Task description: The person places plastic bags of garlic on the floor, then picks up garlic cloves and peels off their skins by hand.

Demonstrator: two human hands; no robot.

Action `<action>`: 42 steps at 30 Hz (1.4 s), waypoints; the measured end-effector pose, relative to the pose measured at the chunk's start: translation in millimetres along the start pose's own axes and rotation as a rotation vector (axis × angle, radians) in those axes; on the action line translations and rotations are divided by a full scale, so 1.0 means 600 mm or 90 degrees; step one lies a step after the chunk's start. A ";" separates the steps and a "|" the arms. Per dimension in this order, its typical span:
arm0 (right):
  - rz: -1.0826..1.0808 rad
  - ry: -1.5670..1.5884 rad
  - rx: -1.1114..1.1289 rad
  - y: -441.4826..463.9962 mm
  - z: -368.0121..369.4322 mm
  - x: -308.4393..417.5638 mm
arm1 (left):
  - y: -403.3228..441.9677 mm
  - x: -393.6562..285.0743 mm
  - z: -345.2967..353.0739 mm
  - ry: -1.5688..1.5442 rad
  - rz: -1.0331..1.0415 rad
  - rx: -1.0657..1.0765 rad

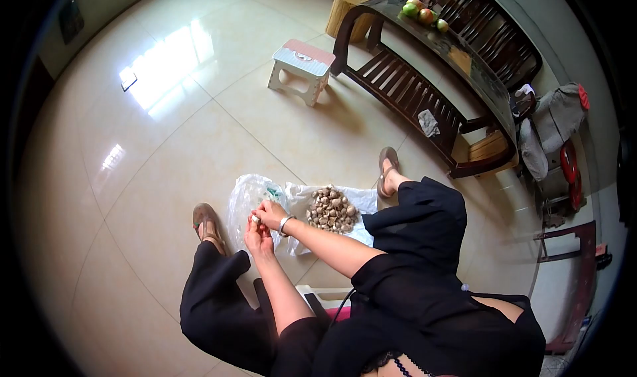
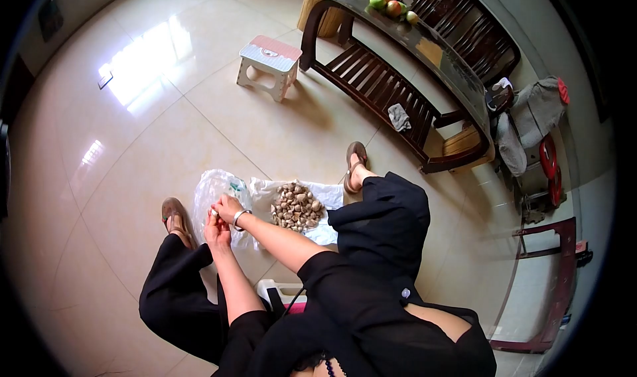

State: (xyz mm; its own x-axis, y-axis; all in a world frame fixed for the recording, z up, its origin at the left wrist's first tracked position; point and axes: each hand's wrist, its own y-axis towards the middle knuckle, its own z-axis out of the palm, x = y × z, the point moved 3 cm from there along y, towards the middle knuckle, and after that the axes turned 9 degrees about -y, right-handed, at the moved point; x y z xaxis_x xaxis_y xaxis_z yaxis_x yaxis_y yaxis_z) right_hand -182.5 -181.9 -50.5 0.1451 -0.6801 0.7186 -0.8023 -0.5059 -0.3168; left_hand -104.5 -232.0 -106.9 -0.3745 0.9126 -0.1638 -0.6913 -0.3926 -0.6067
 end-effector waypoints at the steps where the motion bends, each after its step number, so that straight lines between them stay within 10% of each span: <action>1: 0.000 0.000 0.001 0.000 0.001 0.000 | 0.000 0.000 -0.001 0.000 0.000 -0.001; 13: -0.044 -0.009 0.033 -0.003 0.003 0.003 | 0.009 -0.005 -0.006 -0.017 -0.109 0.031; 25: -0.199 -0.153 -0.016 -0.017 0.010 0.017 | -0.020 -0.005 0.027 0.197 0.139 -0.166; 30: -0.191 -0.136 -0.075 -0.009 -0.014 0.018 | -0.021 -0.011 0.037 0.068 0.012 0.006; 42: -0.208 -0.104 -0.106 -0.016 -0.009 0.004 | 0.004 0.002 0.004 0.071 -0.041 -0.070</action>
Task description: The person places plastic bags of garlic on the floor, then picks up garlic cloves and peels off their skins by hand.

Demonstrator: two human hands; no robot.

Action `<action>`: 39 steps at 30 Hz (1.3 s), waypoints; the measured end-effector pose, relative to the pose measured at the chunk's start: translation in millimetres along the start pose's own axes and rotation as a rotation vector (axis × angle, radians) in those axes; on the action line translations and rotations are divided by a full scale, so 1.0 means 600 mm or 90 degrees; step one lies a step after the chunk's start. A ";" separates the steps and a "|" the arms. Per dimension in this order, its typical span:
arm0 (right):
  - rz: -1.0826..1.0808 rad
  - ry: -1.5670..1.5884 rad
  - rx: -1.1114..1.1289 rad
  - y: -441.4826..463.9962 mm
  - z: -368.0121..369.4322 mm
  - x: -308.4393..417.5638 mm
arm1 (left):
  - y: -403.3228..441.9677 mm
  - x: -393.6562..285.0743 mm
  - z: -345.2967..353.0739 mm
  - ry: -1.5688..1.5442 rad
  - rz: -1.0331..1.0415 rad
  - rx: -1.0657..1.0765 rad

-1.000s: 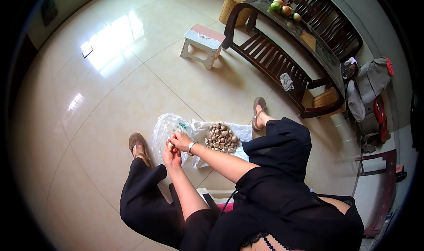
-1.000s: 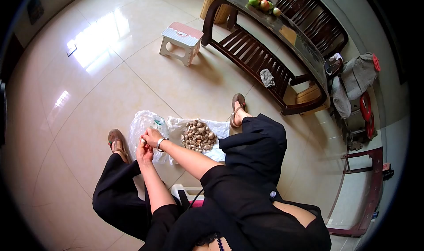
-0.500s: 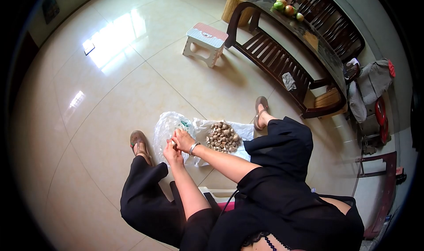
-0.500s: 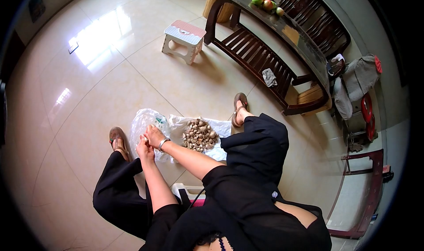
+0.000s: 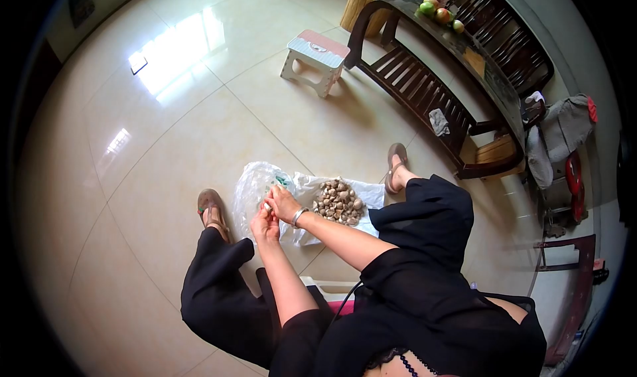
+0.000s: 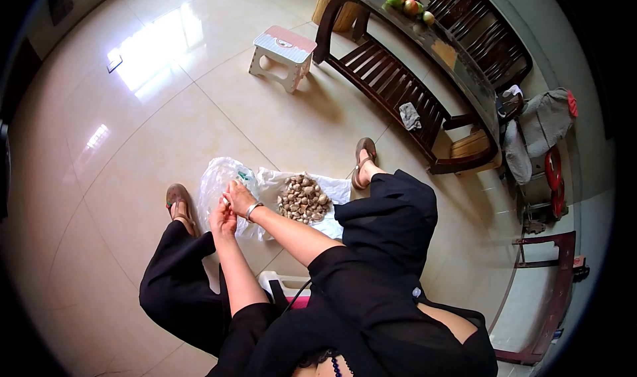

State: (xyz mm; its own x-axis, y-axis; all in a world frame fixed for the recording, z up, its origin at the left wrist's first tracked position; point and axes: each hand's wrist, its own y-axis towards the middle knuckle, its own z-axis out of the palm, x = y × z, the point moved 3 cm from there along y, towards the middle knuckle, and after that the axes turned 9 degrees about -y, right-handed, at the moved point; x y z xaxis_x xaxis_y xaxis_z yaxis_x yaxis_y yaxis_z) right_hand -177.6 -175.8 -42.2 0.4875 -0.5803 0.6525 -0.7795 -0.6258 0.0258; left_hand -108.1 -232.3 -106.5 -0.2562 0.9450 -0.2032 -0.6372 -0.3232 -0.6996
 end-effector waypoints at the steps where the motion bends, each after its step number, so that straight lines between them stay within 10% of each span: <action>1: -0.002 0.000 0.001 -0.001 0.000 -0.001 | 0.007 0.002 -0.008 0.008 -0.013 -0.015; 17: 0.033 -0.047 -0.043 0.005 0.007 -0.023 | 0.003 -0.002 -0.006 -0.019 0.059 -0.020; 21: 0.261 0.231 0.059 0.005 -0.014 -0.019 | -0.011 -0.012 -0.004 -0.067 0.133 0.009; 37: -0.002 -0.029 0.002 0.021 -0.033 -0.009 | -0.024 -0.008 0.017 -0.114 0.155 -0.007; 39: 0.193 0.125 0.101 0.023 -0.041 0.000 | -0.023 -0.006 0.016 -0.114 0.160 -0.024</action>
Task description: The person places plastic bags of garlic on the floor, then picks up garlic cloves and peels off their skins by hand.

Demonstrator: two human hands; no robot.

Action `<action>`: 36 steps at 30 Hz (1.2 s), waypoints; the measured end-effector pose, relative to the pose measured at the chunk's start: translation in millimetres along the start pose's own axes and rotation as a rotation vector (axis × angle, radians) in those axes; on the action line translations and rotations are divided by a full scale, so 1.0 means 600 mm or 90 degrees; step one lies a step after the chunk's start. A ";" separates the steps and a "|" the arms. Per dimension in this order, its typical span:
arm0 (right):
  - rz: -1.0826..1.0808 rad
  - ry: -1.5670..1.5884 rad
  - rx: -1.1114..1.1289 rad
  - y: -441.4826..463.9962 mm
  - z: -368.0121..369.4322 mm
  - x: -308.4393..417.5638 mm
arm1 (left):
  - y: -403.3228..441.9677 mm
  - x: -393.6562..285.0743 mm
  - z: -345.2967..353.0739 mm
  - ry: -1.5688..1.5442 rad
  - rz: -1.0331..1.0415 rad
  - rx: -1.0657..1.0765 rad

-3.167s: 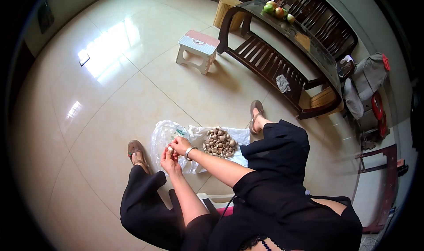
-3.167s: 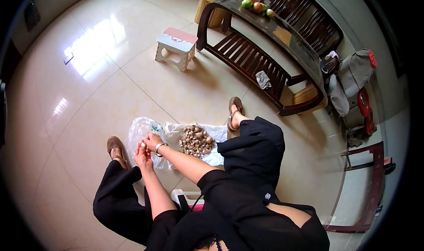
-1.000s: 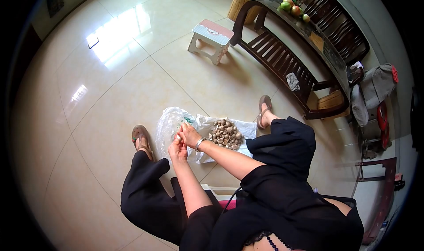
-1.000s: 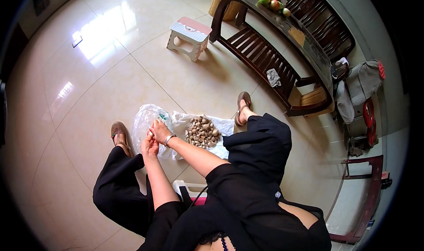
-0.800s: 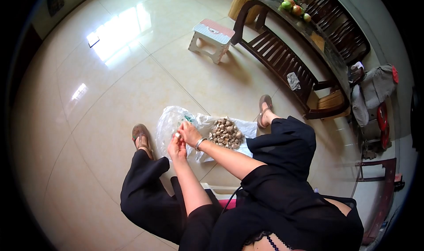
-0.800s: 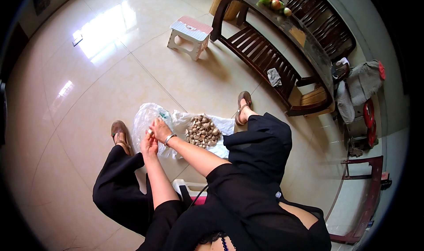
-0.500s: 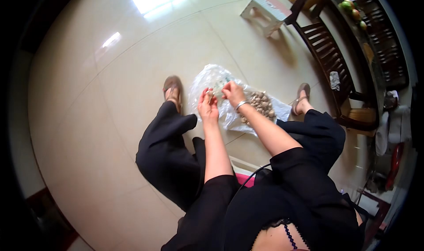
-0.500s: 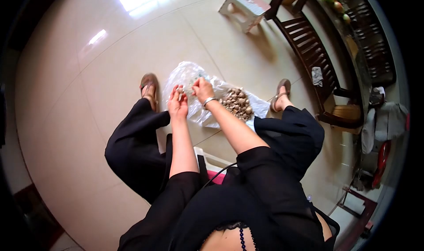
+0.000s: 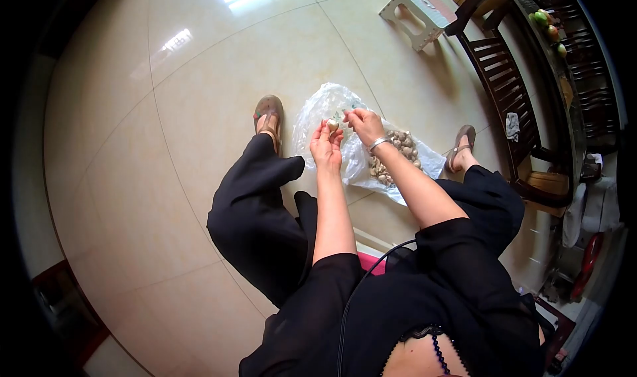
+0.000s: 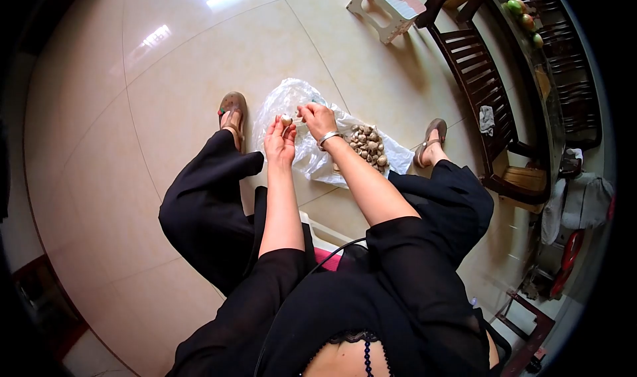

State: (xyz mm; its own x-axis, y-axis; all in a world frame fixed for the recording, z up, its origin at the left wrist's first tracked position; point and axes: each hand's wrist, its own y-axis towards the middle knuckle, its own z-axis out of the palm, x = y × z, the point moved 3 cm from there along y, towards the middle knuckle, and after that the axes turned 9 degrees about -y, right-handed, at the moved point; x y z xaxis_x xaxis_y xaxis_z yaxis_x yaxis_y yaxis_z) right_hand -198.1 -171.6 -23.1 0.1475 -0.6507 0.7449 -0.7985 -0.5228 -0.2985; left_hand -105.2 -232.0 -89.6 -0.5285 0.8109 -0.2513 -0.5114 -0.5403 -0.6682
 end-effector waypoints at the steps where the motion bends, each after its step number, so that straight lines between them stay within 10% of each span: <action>1: -0.027 -0.003 -0.005 0.000 0.000 0.001 | 0.000 0.001 0.001 -0.004 -0.004 0.015; 12: -0.102 -0.242 0.016 -0.002 0.016 0.009 | -0.009 0.012 0.026 0.022 -0.001 0.072; 36: -0.163 -0.019 0.092 -0.014 -0.015 0.024 | -0.005 -0.004 0.029 0.062 -0.006 0.101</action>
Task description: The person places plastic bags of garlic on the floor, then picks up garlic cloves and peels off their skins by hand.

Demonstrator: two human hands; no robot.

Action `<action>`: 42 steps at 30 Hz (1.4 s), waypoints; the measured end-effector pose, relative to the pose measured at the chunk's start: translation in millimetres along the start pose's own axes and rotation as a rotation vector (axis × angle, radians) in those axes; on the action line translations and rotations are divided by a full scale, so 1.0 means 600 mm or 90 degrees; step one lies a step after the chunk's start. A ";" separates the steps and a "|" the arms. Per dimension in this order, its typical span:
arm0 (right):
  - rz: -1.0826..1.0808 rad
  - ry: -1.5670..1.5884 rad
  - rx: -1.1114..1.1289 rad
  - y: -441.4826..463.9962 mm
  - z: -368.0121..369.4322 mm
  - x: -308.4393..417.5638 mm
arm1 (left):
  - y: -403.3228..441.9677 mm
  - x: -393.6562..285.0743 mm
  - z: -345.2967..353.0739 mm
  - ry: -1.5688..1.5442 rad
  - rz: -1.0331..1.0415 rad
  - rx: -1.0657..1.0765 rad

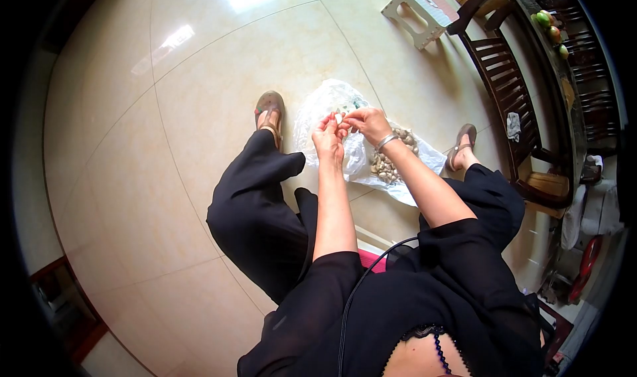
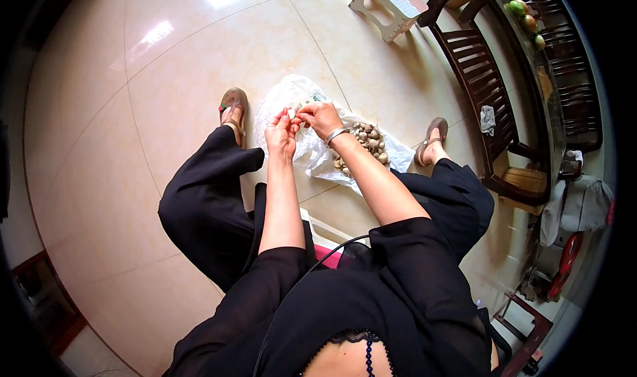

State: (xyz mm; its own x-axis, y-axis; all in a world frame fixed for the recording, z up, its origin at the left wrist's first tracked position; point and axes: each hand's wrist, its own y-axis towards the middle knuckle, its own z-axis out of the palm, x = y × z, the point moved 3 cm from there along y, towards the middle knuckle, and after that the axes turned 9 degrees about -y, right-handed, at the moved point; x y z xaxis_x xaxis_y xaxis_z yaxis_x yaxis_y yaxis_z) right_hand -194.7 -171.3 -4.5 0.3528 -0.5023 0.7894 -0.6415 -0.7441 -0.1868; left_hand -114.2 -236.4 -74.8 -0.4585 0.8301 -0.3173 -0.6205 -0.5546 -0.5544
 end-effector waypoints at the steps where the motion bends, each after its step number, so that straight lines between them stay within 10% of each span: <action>1: -0.004 -0.008 0.006 0.001 0.000 0.003 | 0.001 0.000 0.000 0.001 -0.001 0.002; 9: -0.108 -0.170 -0.046 0.006 -0.009 0.003 | -0.011 -0.007 0.015 0.109 0.057 0.049; 11: -0.034 0.044 0.027 0.007 -0.004 -0.009 | -0.009 -0.003 0.026 0.147 0.050 0.035; 14: -0.273 -0.335 -0.087 0.018 -0.004 -0.010 | -0.022 -0.011 0.045 0.168 0.054 0.012; 42: -0.161 -0.158 -0.023 -0.008 -0.039 0.035 | -0.058 -0.028 0.064 0.210 0.074 0.086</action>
State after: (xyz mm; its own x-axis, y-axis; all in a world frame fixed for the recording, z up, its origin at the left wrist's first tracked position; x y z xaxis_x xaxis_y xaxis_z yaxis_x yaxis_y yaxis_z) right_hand -200.2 -168.2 26.7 0.6553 -0.3995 0.6410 -0.5346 -0.8449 0.0199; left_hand -109.4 -233.2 -21.0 -0.3153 0.7225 -0.6152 -0.6647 -0.6309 -0.4003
